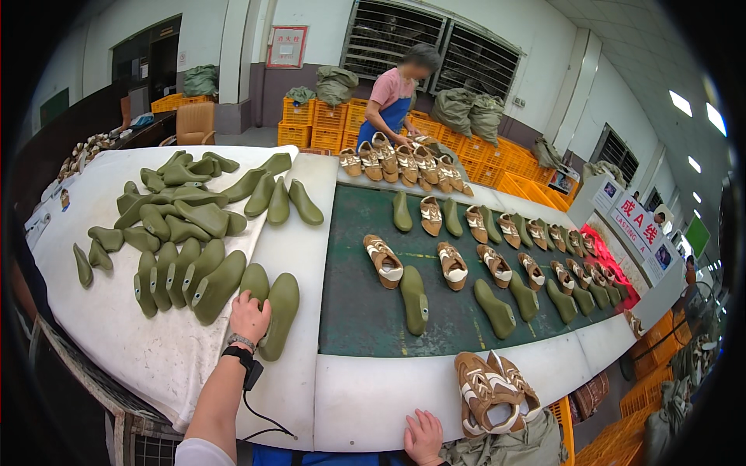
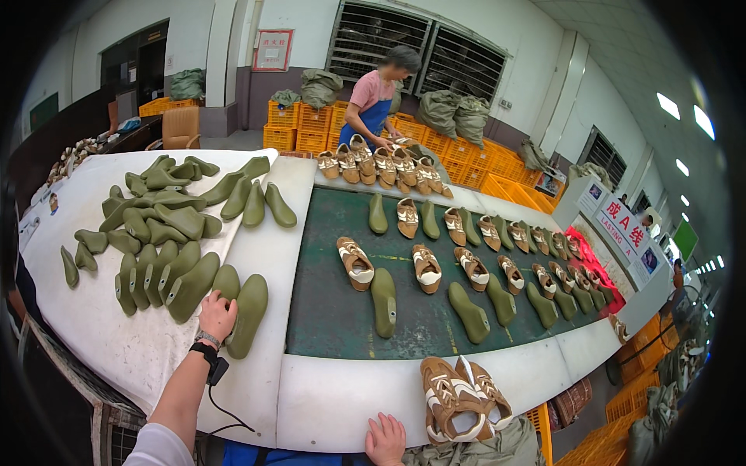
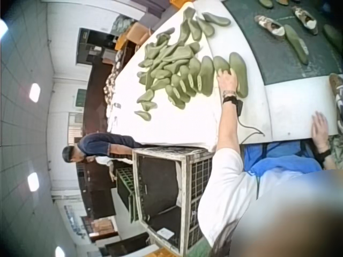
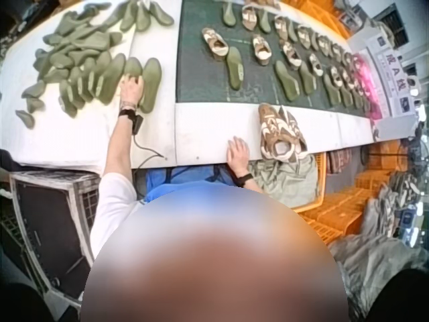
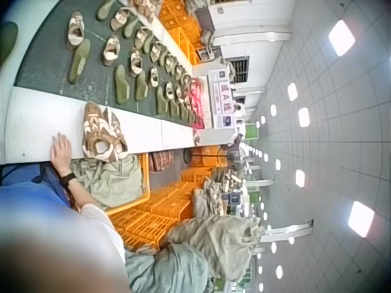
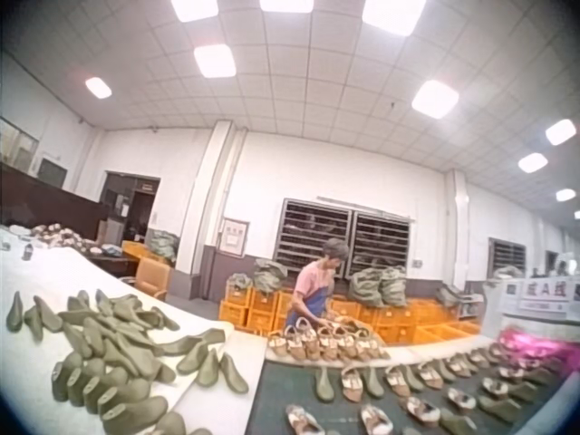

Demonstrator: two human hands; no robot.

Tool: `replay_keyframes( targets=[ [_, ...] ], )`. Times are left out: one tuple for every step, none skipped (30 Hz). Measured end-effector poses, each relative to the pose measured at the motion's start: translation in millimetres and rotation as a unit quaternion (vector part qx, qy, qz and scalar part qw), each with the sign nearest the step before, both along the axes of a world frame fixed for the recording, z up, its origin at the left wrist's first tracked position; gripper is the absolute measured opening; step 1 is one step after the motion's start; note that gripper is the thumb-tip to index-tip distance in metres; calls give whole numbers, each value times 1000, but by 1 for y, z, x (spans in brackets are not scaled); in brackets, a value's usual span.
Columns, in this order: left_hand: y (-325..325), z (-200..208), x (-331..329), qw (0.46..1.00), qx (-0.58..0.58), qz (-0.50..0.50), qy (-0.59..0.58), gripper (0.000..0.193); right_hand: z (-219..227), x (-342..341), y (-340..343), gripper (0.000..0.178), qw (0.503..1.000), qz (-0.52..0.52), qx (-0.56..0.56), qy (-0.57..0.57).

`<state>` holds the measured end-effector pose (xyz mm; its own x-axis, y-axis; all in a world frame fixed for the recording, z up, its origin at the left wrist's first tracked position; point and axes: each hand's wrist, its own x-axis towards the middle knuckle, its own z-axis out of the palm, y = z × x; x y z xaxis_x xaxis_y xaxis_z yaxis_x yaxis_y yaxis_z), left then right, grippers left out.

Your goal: The person inserts green shoe lasts into brown and white sneakers on a factory table. They repeatedly pick up a last, place it inside a shoe, and set the assembled unit on the table. A coworker across the table performs similar assembly actions.

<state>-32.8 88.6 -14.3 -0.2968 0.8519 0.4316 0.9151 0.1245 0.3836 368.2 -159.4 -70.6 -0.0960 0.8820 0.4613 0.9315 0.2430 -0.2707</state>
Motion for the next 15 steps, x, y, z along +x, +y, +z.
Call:
replay_keyframes(
  targets=[
    [0, 0, 0, 1000, 1, 5, 1, 32, -1, 0, 0, 31, 1000, 1, 1, -2],
    [0, -1, 0, 1000, 4, 0, 1, 32, -1, 0, 0, 31, 1000, 1, 2, -4],
    [0, -2, -1, 1000, 6, 0, 2, 32, -2, 0, 0, 32, 1000, 1, 2, -2],
    [1, -3, -1, 1000, 6, 4, 4, 32, -2, 0, 0, 32, 1000, 1, 1, 1],
    [1, -3, -1, 1000, 13, -3, 2, 33, -3, 0, 0, 32, 1000, 0, 0, 3],
    [1, -4, -2, 1000, 19, -6, 1, 34, -3, 0, 0, 32, 1000, -1, 2, 0],
    [2, -4, -2, 1000, 19, -3, 1, 35, -4, -1, 0, 32, 1000, -2, 4, -4],
    [2, -5, -2, 1000, 20, -7, 0, 35, -4, -1, 0, 32, 1000, -2, 5, -7],
    [3, -5, -3, 1000, 15, -5, 1, 35, -4, -1, 0, 32, 1000, -2, 4, -8],
    [3, -5, -3, 1000, 8, 1, 0, 35, -5, -1, 0, 32, 1000, -2, 2, -8],
    [3, -5, -3, 1000, 10, -4, 2, 35, -5, -1, 0, 32, 1000, -2, 1, -9],
    [3, -5, -3, 1000, 10, -4, 2, 35, -5, -1, 0, 32, 1000, -1, 1, -10],
    [3, -5, -3, 1000, 6, 1, -2, 35, -5, -1, 0, 32, 1000, -1, 0, -10],
    [3, -5, -3, 1000, 10, -4, -1, 35, -6, -1, 0, 32, 1000, -1, -1, -10],
    [3, -5, -3, 1000, 10, -5, -3, 35, -6, -1, 0, 32, 1000, -1, -2, -9]
  ],
)
